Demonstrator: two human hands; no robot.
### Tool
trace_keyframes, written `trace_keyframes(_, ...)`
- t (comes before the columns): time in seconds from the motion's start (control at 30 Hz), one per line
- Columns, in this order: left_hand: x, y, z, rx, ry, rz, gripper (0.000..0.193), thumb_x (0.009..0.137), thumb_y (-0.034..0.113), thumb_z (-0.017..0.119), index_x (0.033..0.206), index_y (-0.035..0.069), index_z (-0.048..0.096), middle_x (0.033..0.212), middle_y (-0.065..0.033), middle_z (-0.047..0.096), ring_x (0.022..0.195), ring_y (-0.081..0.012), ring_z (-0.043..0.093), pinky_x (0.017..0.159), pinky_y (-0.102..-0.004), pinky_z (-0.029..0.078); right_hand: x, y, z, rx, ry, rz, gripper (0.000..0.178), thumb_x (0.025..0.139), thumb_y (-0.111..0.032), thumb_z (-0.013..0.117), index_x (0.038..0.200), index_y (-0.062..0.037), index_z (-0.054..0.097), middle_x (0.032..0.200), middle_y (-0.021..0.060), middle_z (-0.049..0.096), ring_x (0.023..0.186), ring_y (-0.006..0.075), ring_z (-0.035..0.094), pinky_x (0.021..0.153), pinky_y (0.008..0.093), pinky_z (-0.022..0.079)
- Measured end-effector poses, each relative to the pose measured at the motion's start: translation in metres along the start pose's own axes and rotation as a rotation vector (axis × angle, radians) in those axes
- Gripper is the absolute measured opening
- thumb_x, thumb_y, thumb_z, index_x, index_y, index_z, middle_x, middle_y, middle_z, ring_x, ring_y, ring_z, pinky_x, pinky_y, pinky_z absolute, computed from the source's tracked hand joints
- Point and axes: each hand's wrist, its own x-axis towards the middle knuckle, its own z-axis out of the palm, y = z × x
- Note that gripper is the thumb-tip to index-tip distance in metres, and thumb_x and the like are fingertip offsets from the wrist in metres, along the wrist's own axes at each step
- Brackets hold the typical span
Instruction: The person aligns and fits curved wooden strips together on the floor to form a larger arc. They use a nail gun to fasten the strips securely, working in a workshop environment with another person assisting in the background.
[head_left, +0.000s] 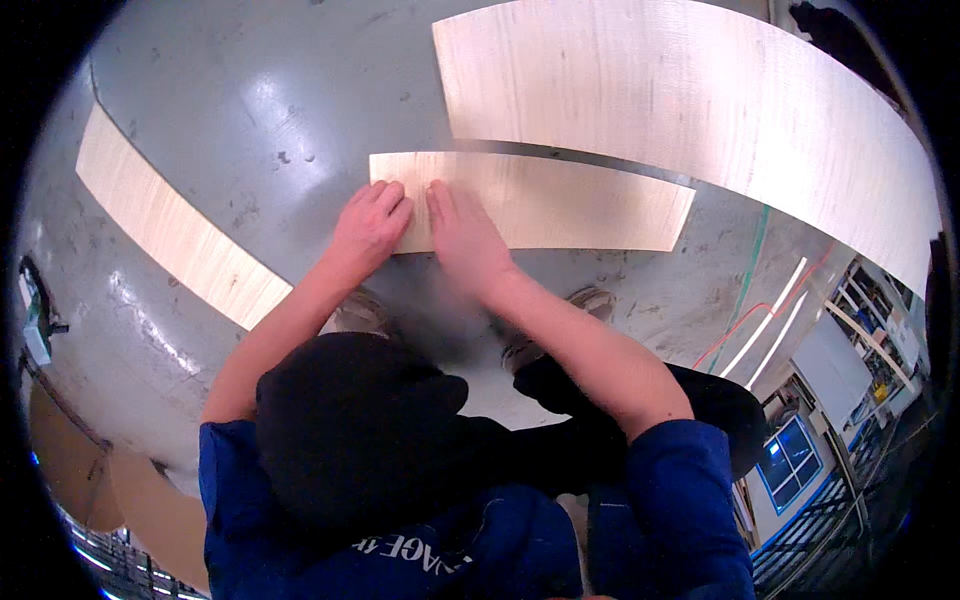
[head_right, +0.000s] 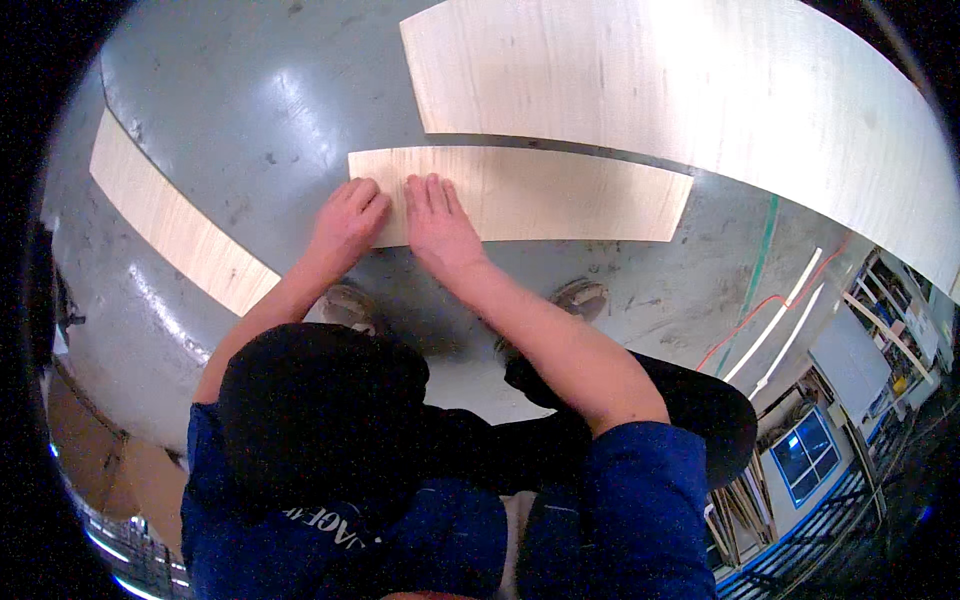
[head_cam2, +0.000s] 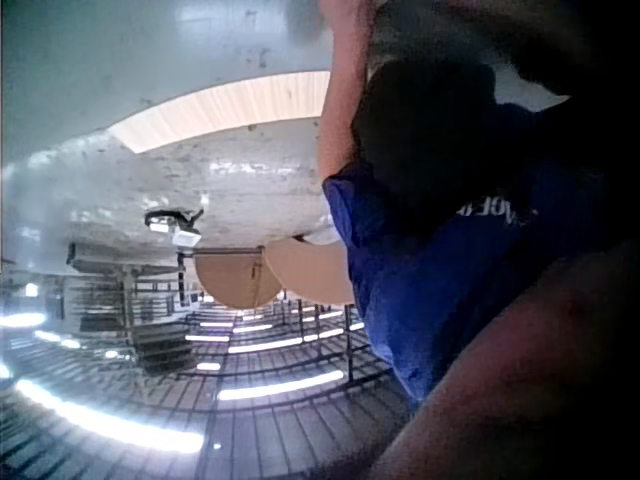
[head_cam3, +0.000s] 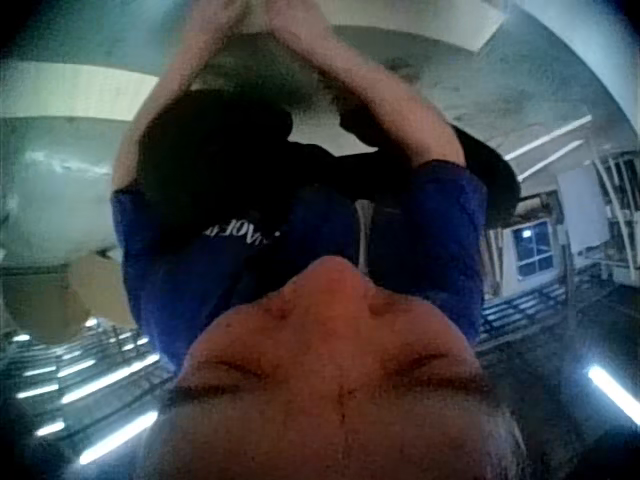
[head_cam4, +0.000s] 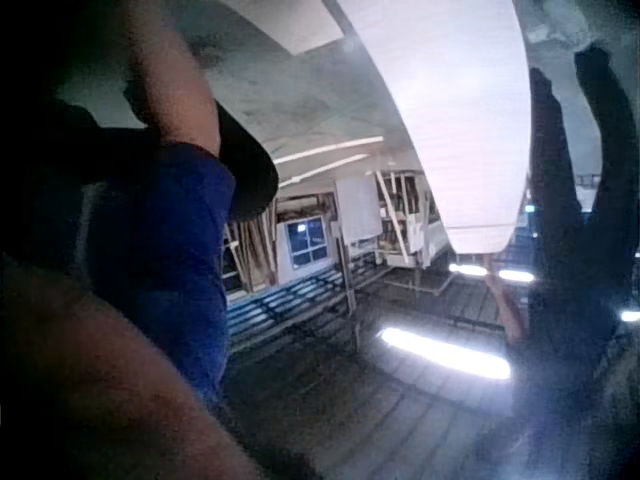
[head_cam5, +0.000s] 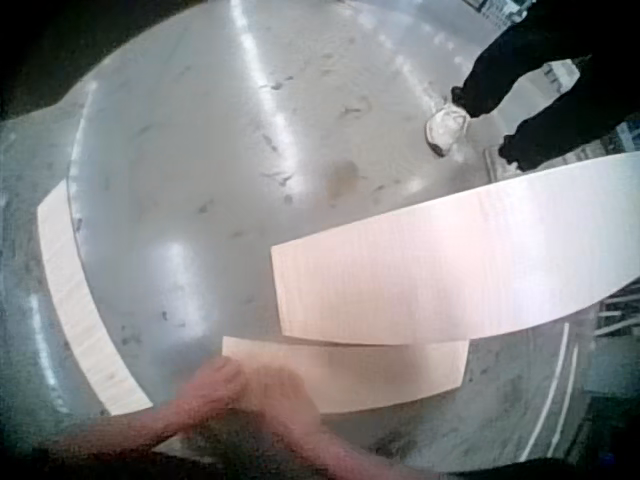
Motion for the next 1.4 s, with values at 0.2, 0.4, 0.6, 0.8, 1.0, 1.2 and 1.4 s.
trace_keyframes(0.2, -0.002, -0.007, 0.005, -0.114, -0.038, -0.164, 0.010, 0.086, 0.008, 0.067, 0.093, 0.005, 0.060, 0.095, -0.0124, 0.056, 0.082, -0.0335, 0.062, 0.071, -0.0428, 0.053, 0.000, 0.001, 0.001, -0.045, 0.025, -0.027, 0.054, 0.088, -0.009, 0.053, 0.138, 0.0117, 0.046, 0.136, 0.0208, 0.050, 0.128, 0.0361, 0.048, 0.112, 0.0460, 0.039)
trace_keyframes(0.4, 0.006, 0.000, -0.003, -0.196, -0.155, -0.313, 0.009, 0.090, 0.009, 0.064, 0.096, 0.003, 0.060, 0.100, -0.0139, 0.056, 0.087, -0.0350, 0.063, 0.073, -0.0435, 0.055, 0.001, 0.000, -0.003, -0.107, -0.167, -0.045, 0.057, 0.090, -0.013, 0.053, 0.141, 0.0133, 0.045, 0.146, 0.0232, 0.045, 0.135, 0.0403, 0.045, 0.116, 0.0494, 0.037)
trace_keyframes(0.6, 0.012, 0.001, -0.013, -0.231, -0.214, -0.311, 0.008, 0.090, 0.006, 0.060, 0.096, 0.001, 0.059, 0.103, -0.0148, 0.056, 0.093, -0.0352, 0.063, 0.077, -0.0438, 0.056, 0.000, -0.001, -0.002, -0.091, -0.110, -0.038, 0.056, 0.090, -0.013, 0.053, 0.140, 0.0132, 0.047, 0.145, 0.0236, 0.046, 0.133, 0.0402, 0.047, 0.115, 0.0494, 0.037)
trace_keyframes(0.8, 0.008, -0.002, -0.003, -0.025, -0.280, -0.147, 0.009, 0.087, 0.004, 0.058, 0.093, 0.000, 0.054, 0.100, -0.0166, 0.053, 0.089, -0.0368, 0.062, 0.075, -0.0442, 0.056, 0.002, -0.003, -0.001, -0.009, -0.117, -0.003, 0.057, 0.090, -0.011, 0.053, 0.140, 0.0135, 0.045, 0.143, 0.0246, 0.047, 0.133, 0.0413, 0.047, 0.115, 0.0506, 0.038)
trace_keyframes(1.0, 0.003, -0.008, 0.004, -0.099, -0.220, -0.163, 0.010, 0.089, 0.006, 0.057, 0.096, -0.001, 0.054, 0.098, -0.0173, 0.053, 0.088, -0.0366, 0.062, 0.075, -0.0442, 0.055, -0.002, -0.003, 0.002, -0.037, -0.040, -0.021, 0.056, 0.089, -0.010, 0.053, 0.139, 0.0140, 0.046, 0.142, 0.0242, 0.047, 0.132, 0.0409, 0.048, 0.114, 0.0508, 0.039)
trace_keyframes(1.2, -0.001, -0.001, 0.007, -0.040, -0.212, -0.174, 0.013, 0.090, 0.007, 0.060, 0.100, -0.001, 0.056, 0.101, -0.0166, 0.054, 0.088, -0.0364, 0.062, 0.078, -0.0451, 0.054, -0.003, 0.002, 0.006, -0.050, 0.034, -0.042, 0.053, 0.090, -0.010, 0.053, 0.138, 0.0115, 0.049, 0.140, 0.0228, 0.049, 0.130, 0.0380, 0.050, 0.113, 0.0475, 0.041)
trace_keyframes(1.4, 0.014, 0.001, -0.024, -0.061, 0.043, -0.281, 0.036, 0.080, -0.001, 0.062, 0.115, 0.003, 0.058, 0.119, -0.0153, 0.056, 0.108, -0.0361, 0.058, 0.091, -0.0433, 0.052, -0.006, 0.009, 0.003, 0.000, 0.073, -0.036, 0.048, 0.089, -0.010, 0.054, 0.133, 0.0078, 0.052, 0.136, 0.0191, 0.053, 0.130, 0.0327, 0.052, 0.111, 0.0433, 0.043)
